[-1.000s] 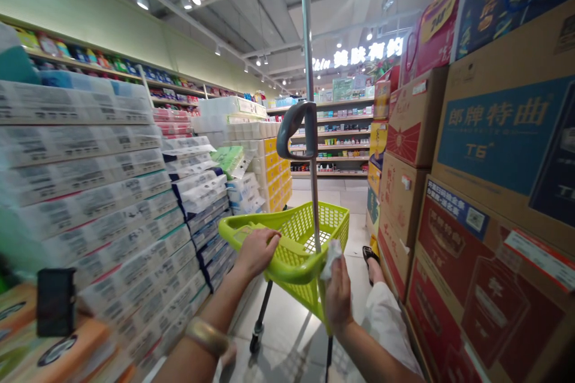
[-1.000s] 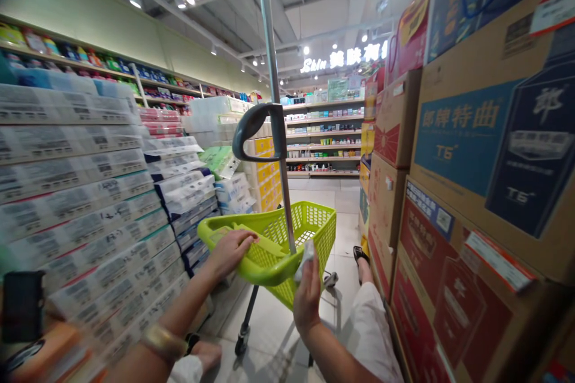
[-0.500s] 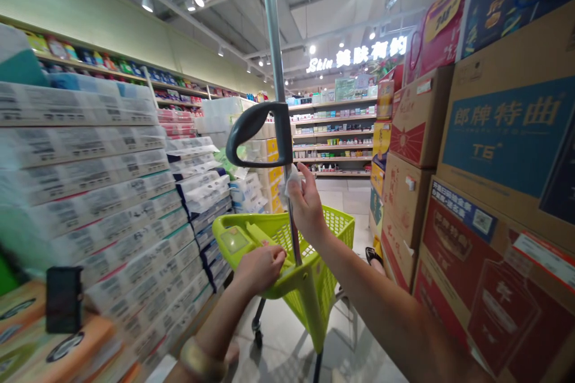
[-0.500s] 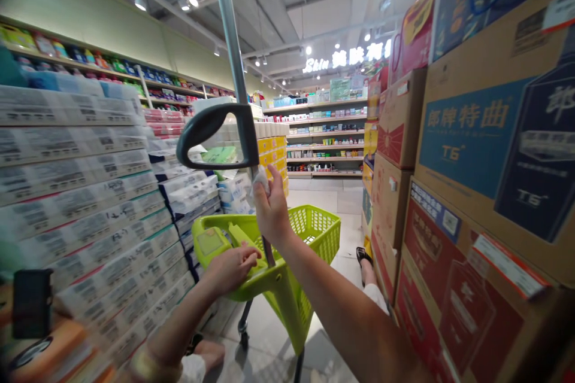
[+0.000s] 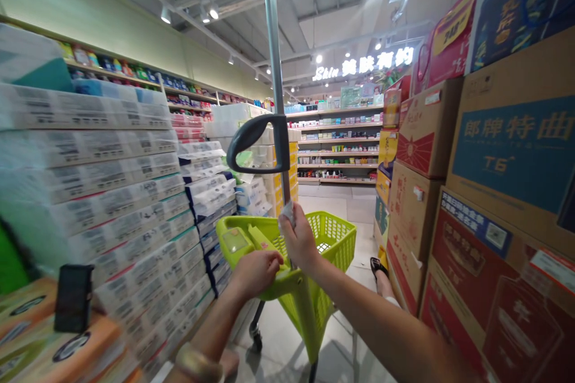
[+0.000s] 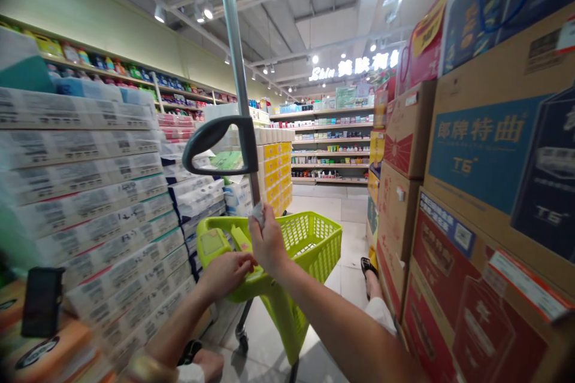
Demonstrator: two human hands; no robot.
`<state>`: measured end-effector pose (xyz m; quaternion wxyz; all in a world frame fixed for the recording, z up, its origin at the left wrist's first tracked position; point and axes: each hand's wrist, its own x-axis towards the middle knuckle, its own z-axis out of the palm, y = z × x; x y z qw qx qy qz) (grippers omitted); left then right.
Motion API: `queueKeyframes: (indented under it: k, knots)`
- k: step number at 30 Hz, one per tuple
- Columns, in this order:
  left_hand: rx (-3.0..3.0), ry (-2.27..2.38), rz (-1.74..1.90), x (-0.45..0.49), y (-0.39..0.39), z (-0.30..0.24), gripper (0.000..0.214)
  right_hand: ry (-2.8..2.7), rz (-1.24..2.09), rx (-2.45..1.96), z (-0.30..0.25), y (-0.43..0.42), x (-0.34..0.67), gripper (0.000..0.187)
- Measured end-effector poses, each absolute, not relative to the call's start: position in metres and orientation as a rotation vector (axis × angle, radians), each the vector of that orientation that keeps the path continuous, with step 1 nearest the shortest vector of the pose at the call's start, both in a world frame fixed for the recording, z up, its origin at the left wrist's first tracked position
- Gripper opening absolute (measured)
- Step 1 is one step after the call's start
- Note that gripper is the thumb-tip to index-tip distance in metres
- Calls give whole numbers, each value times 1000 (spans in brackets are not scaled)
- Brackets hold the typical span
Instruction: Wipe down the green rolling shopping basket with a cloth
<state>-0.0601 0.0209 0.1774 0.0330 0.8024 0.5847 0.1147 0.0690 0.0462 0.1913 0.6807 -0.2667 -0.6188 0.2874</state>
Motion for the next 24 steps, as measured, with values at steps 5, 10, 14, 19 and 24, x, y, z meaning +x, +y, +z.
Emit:
queueKeyframes:
  k: [5,10,14,19,24]
  knots:
    - [2475,1782,359,-58,20,177,31,-1316,679,-447,245,55,71,24]
    - [2469,1736,448,-55,15,178,31,-1266,659,-559,198,46,68,32]
    - [2401,1643,750,-59,17,173,32,-1187,733,-494,204,54,68,40]
    - [2208,1324,1397,-71,16,201,36,-1230,551,-371,293,71,76,47]
    - [1830,794,1807,-69,-6,277,57,-1346,285,-355,358,65,73,49]
